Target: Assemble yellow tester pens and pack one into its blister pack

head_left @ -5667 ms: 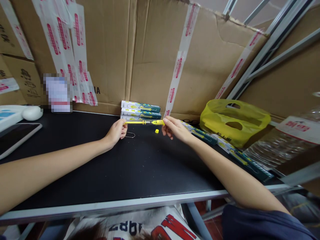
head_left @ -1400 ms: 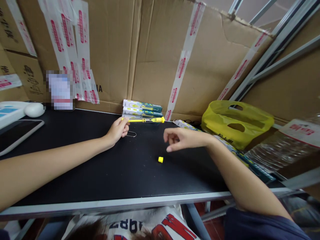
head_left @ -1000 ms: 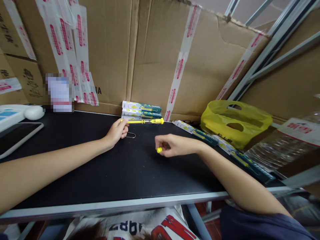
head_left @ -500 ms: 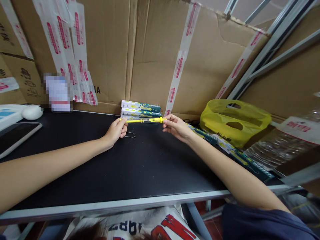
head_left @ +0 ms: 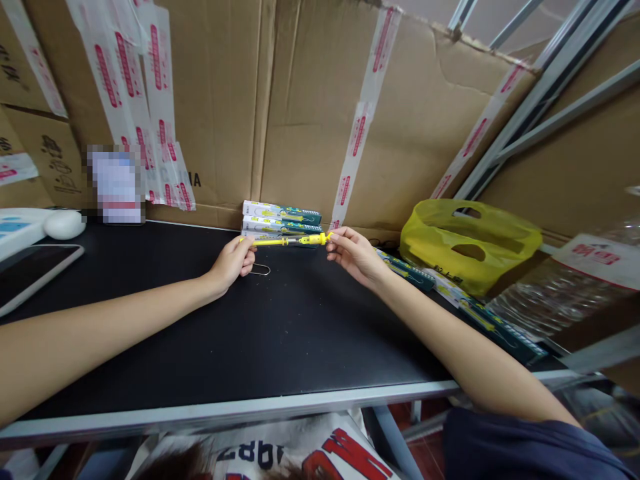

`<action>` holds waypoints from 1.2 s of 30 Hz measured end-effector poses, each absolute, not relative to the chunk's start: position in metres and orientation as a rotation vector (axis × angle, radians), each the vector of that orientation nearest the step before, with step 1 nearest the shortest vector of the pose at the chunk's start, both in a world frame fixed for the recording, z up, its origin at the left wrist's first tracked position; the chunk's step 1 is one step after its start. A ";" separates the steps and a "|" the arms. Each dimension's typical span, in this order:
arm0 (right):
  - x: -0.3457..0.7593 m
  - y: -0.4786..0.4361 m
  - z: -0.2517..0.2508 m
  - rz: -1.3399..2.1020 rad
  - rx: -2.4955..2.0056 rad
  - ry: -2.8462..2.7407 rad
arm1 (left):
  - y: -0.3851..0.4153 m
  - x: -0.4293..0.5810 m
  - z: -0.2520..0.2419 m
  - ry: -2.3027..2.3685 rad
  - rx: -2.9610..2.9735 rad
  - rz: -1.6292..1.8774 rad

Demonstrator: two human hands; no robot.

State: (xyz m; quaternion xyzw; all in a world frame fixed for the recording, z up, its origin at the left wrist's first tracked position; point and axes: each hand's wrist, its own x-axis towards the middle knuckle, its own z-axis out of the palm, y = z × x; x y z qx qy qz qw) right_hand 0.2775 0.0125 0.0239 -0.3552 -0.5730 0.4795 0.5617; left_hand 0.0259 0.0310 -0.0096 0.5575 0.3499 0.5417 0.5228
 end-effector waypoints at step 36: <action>0.280 0.008 0.027 0.957 -1.193 -1.738 | 0.030 0.026 -0.010 0.851 1.377 1.277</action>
